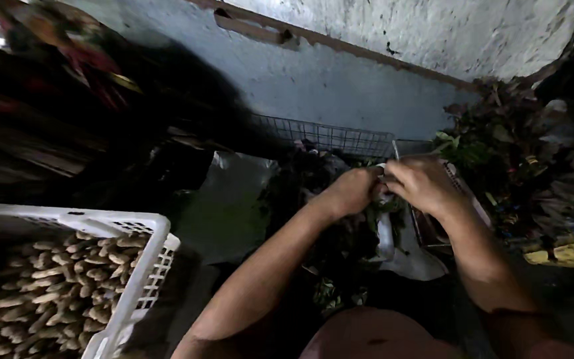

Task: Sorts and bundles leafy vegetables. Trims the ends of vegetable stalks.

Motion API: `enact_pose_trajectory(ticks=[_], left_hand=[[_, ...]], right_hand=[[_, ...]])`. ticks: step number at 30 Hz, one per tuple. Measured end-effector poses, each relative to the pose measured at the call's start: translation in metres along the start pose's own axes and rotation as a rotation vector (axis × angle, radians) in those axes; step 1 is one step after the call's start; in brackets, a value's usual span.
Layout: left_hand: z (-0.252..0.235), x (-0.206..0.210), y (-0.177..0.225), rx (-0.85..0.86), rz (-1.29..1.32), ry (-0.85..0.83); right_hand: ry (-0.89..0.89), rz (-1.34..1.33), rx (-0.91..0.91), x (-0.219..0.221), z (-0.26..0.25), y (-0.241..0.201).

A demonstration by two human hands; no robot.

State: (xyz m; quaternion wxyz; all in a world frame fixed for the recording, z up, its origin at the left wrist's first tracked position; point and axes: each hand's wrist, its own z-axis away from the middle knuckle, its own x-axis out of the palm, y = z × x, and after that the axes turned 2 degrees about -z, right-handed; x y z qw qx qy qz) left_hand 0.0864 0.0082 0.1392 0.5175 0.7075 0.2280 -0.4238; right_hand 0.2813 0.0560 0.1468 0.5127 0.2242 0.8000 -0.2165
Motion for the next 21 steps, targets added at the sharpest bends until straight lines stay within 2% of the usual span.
enact_pose_trajectory(ticks=[2,4,6,7,9,11,13,14,17,21], left_hand=[[0.003,-0.016,0.001,-0.145,-0.014,0.119],[0.011,-0.042,-0.006,-0.273,-0.033,0.317],[0.025,-0.074,-0.014,-0.373,-0.002,0.547],[0.034,-0.089,-0.017,-0.42,0.056,0.645],[0.053,-0.102,-0.02,-0.463,0.267,0.822],[0.069,-0.094,-0.021,-0.453,0.459,0.92],[0.082,-0.072,-0.023,-0.505,0.541,0.915],[0.088,-0.057,-0.025,-0.562,0.584,0.883],[0.096,-0.007,-0.043,-0.73,0.706,0.8],[0.096,0.054,-0.076,-0.846,0.755,0.629]], right_hand=[[0.229,-0.014,0.061,-0.001,-0.014,0.005],[0.386,-0.101,0.221,0.01,-0.024,0.013],[0.397,-0.332,0.436,0.049,-0.021,0.025],[0.299,-0.497,0.549,0.079,-0.014,0.033],[-0.022,-0.827,0.762,0.159,0.017,0.048],[-0.308,-0.935,0.874,0.241,0.037,0.058],[-0.497,-0.81,0.935,0.285,0.052,0.047],[-0.509,-0.74,0.98,0.294,0.058,0.036],[-0.387,-0.65,1.151,0.301,0.06,0.023],[-0.11,-0.993,1.476,0.322,0.044,0.049]])
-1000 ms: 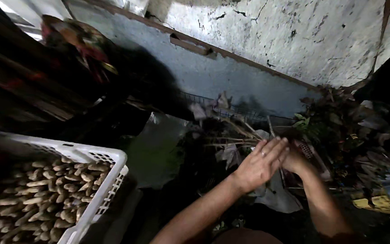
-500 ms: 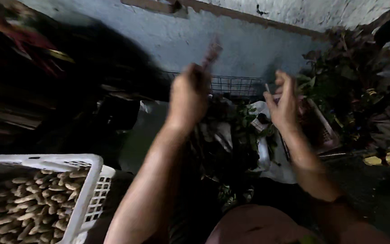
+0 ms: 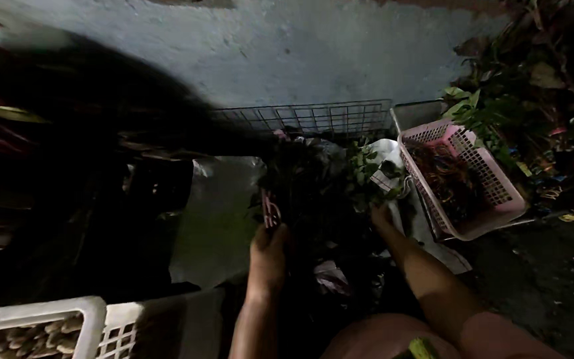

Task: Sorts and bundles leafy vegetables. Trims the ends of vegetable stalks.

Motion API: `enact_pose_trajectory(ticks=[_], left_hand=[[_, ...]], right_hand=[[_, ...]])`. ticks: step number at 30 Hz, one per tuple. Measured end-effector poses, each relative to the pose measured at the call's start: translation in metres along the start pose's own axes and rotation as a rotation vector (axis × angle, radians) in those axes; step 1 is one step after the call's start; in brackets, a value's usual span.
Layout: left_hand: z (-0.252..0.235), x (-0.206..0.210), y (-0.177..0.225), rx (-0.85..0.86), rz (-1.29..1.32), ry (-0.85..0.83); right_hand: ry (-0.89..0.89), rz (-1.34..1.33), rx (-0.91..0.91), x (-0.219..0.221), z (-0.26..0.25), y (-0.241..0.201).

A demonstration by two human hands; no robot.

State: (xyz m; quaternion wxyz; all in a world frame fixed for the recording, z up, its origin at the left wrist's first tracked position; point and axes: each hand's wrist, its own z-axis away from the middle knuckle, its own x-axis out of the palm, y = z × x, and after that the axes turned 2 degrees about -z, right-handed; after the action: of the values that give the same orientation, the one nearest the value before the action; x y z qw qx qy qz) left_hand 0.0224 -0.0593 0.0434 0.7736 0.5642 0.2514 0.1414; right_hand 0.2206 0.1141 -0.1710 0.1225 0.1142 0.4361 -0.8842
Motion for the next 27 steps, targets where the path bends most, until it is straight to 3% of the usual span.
enact_pose_trajectory(ticks=[2,5,8,12,14,17,24,27], left_hand=[[-0.01,0.009,-0.02,-0.069,-0.055,-0.022],[-0.024,0.018,-0.038,-0.107,-0.078,-0.042],[-0.035,0.025,-0.048,-0.117,-0.044,-0.099],[-0.046,0.043,-0.064,-0.117,-0.092,-0.187],[-0.045,0.053,-0.07,-0.119,-0.11,-0.203],[-0.043,0.063,-0.077,-0.101,-0.057,-0.166],[-0.039,0.067,-0.08,-0.053,0.194,-0.088],[-0.038,0.064,-0.083,-0.036,0.094,-0.083]], right_hand=[[0.04,-0.198,0.052,0.003,-0.011,-0.006],[0.055,-0.263,0.089,0.008,-0.02,-0.008],[-0.015,-0.067,-0.029,0.01,-0.003,-0.011],[-0.353,0.357,-0.403,0.019,0.07,-0.017],[-0.489,0.476,-0.48,0.024,0.105,-0.02],[-0.586,0.651,-0.466,0.024,0.135,-0.032],[-0.635,0.807,-0.469,0.022,0.153,-0.049],[-0.726,0.599,-0.426,0.024,0.14,-0.04]])
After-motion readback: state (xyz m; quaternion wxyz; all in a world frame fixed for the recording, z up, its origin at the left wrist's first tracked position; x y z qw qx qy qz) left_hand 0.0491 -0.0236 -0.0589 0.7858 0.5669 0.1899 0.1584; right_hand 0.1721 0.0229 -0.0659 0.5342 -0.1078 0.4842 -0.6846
